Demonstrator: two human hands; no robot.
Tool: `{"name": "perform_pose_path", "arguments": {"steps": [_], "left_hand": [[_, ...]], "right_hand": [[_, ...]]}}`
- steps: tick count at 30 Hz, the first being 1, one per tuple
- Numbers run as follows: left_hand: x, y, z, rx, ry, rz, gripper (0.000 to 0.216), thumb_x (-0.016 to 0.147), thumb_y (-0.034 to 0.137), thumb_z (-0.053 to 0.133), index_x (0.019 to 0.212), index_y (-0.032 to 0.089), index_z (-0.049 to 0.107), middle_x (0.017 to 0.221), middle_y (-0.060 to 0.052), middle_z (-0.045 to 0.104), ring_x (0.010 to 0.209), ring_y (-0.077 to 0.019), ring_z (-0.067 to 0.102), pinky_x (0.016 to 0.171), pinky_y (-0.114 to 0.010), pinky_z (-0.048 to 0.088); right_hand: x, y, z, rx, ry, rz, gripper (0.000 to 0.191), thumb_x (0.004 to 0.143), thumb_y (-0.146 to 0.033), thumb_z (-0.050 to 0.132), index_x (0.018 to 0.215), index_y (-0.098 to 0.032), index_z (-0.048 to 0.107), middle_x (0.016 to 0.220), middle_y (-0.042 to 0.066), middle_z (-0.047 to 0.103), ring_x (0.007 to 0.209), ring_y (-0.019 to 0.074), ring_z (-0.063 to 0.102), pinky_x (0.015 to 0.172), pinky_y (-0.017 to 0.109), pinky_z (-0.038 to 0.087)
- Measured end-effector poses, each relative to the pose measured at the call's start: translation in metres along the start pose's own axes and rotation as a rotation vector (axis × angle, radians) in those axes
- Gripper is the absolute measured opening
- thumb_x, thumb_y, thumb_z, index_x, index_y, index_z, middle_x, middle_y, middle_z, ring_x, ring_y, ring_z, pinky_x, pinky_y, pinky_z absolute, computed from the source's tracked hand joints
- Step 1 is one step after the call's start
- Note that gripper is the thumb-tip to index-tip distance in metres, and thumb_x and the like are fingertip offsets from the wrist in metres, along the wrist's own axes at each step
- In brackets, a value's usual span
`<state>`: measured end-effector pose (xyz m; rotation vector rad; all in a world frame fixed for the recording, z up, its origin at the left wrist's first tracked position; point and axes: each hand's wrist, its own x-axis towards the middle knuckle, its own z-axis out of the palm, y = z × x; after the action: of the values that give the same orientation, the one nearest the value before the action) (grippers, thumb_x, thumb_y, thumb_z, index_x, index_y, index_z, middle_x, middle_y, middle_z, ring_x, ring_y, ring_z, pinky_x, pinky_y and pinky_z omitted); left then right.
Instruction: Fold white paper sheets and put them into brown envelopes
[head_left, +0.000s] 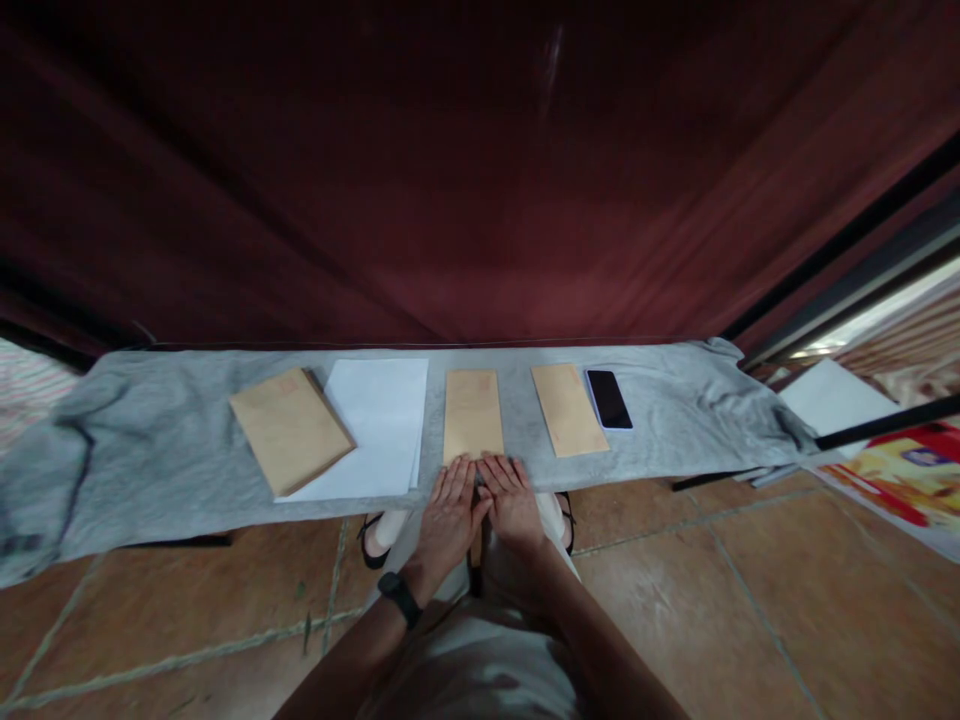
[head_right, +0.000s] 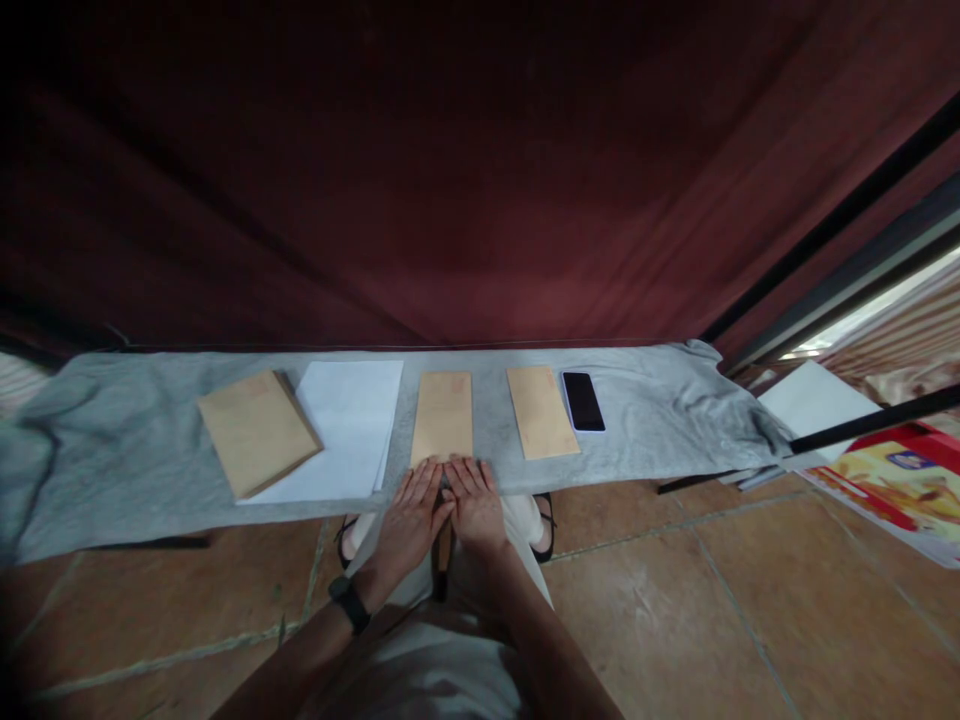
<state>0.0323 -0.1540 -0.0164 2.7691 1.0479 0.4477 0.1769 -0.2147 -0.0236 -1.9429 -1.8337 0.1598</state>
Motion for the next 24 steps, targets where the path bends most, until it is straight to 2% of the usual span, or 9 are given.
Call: {"name": "perform_pose_path", "arguments": {"steps": [6, 11, 17, 20, 24], "left_hand": [[-0.005, -0.002, -0.002, 0.05, 0.018, -0.07, 0.069, 0.101, 0.051, 0.037, 0.149, 0.002, 0.043, 0.156, -0.024, 0.041, 0.149, -0.0315, 0.035, 0.121, -0.05, 0.033], [-0.005, -0.005, -0.006, 0.045, 0.028, -0.097, 0.067, 0.101, 0.049, 0.039, 0.147, 0.001, 0.045, 0.154, -0.026, 0.043, 0.148, -0.0329, 0.036, 0.122, -0.053, 0.031], [0.005, 0.004, -0.011, 0.022, -0.051, 0.007, 0.052, 0.102, 0.029, 0.033, 0.148, 0.008, 0.046, 0.157, -0.016, 0.043, 0.15, -0.0262, 0.033, 0.124, -0.051, 0.027], [0.005, 0.002, -0.014, 0.037, -0.046, 0.004, 0.05, 0.102, 0.028, 0.035, 0.148, 0.013, 0.048, 0.158, -0.013, 0.043, 0.151, -0.0263, 0.031, 0.125, -0.053, 0.025], [0.002, -0.005, -0.016, 0.055, -0.037, -0.008, 0.05, 0.103, 0.032, 0.035, 0.146, 0.011, 0.05, 0.158, -0.014, 0.043, 0.15, -0.0282, 0.034, 0.125, -0.055, 0.021]], "right_hand": [[-0.005, 0.006, -0.001, 0.002, 0.03, 0.032, 0.047, 0.105, -0.026, 0.038, 0.151, -0.017, 0.047, 0.154, 0.008, 0.049, 0.144, 0.0224, 0.043, 0.125, 0.047, 0.021], [-0.008, 0.005, -0.003, 0.015, 0.078, 0.077, 0.046, 0.105, -0.027, 0.039, 0.15, -0.016, 0.048, 0.153, 0.01, 0.05, 0.145, 0.0252, 0.041, 0.124, 0.051, 0.022], [0.002, -0.003, -0.001, 0.025, 0.072, 0.092, 0.044, 0.106, -0.028, 0.036, 0.144, -0.018, 0.055, 0.155, 0.008, 0.048, 0.149, 0.026, 0.033, 0.124, 0.051, 0.02], [0.0, -0.001, -0.001, 0.02, 0.065, 0.088, 0.045, 0.106, -0.03, 0.038, 0.148, -0.02, 0.051, 0.157, 0.009, 0.046, 0.15, 0.0266, 0.032, 0.124, 0.053, 0.018], [-0.007, 0.004, -0.004, -0.01, 0.082, 0.122, 0.046, 0.106, -0.03, 0.038, 0.15, -0.019, 0.049, 0.156, 0.01, 0.046, 0.149, 0.0277, 0.033, 0.123, 0.056, 0.017]]}}
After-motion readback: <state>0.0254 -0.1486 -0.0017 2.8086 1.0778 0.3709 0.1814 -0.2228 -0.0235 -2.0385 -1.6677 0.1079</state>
